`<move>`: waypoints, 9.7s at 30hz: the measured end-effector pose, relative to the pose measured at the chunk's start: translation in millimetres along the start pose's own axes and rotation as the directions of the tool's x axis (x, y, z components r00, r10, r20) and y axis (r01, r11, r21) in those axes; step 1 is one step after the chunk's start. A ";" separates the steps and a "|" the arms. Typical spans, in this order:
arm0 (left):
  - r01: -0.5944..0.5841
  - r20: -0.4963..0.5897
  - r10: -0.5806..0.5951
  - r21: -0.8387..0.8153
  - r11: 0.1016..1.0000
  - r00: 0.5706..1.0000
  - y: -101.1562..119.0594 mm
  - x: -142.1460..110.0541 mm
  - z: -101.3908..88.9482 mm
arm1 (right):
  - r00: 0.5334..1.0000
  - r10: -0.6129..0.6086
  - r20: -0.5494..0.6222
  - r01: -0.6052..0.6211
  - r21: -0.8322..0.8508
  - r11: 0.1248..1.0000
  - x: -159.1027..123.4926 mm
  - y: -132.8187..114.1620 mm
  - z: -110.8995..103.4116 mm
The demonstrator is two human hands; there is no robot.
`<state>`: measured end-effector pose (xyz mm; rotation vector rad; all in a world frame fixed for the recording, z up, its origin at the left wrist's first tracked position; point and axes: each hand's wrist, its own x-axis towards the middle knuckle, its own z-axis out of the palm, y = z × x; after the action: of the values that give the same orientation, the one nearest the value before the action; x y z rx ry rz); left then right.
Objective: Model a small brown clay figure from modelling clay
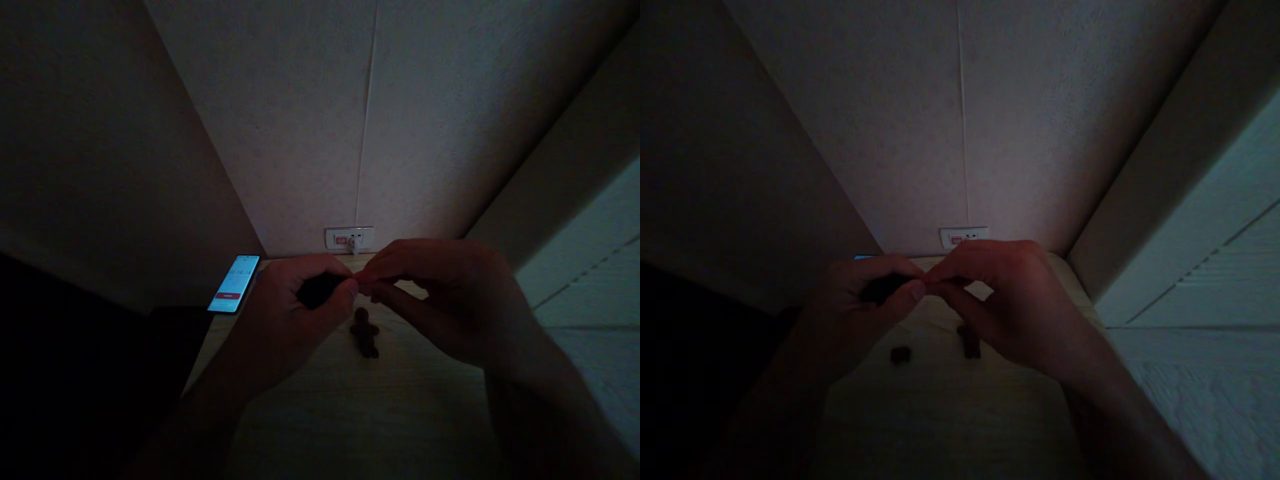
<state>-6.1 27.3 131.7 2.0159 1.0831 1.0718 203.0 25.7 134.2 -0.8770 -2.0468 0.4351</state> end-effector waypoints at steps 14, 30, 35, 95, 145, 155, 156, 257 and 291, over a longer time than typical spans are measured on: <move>-0.037 -0.093 0.035 -0.020 0.999 0.995 4.4 0.9 1.9 | 0.988 0.140 -0.061 -0.127 0.184 0.975 0.3 -4.7 5.0; 0.025 -0.238 -0.061 -0.151 0.988 0.969 -9.7 4.4 -10.3 | 0.936 0.266 -0.232 -0.165 0.381 0.910 6.2 -4.0 2.6; 0.073 -0.210 -0.071 0.004 0.997 0.975 -18.4 16.3 -8.6 | 0.936 0.292 -0.198 -0.169 0.475 0.863 10.0 6.3 1.8; 0.047 0.288 -0.192 0.442 0.896 0.938 -155.0 -20.3 8.5 | 0.952 0.223 -0.211 -0.177 0.214 0.961 11.7 19.0 30.9; 0.443 0.324 -0.338 -0.348 0.826 0.884 -108.8 -15.2 66.3 | 0.732 0.682 -0.003 -0.580 0.523 0.625 -96.8 108.0 45.4; 0.560 0.340 -0.524 -0.752 0.347 0.781 -104.7 -26.3 72.0 | 0.649 0.755 0.093 -0.572 0.714 0.404 -98.4 101.8 57.4; 0.566 0.352 -0.530 -0.760 0.319 0.772 -105.2 -26.8 72.5 | 0.644 0.757 0.111 -0.568 0.733 0.375 -97.7 101.5 57.8; 0.562 0.381 -0.441 -0.711 0.422 0.813 -122.2 -41.4 82.8 | 0.692 0.678 0.247 -0.586 0.741 0.328 -98.6 74.4 62.6; 0.534 0.384 -0.373 -0.650 0.540 0.845 -128.8 -46.2 88.9 | 0.756 0.648 0.091 -0.599 0.494 0.629 -110.8 80.6 62.2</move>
<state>6.4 38.0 -30.6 1.0518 0.7990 0.8020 230.7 2.6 -11.9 -1.2338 -1.3625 1.2251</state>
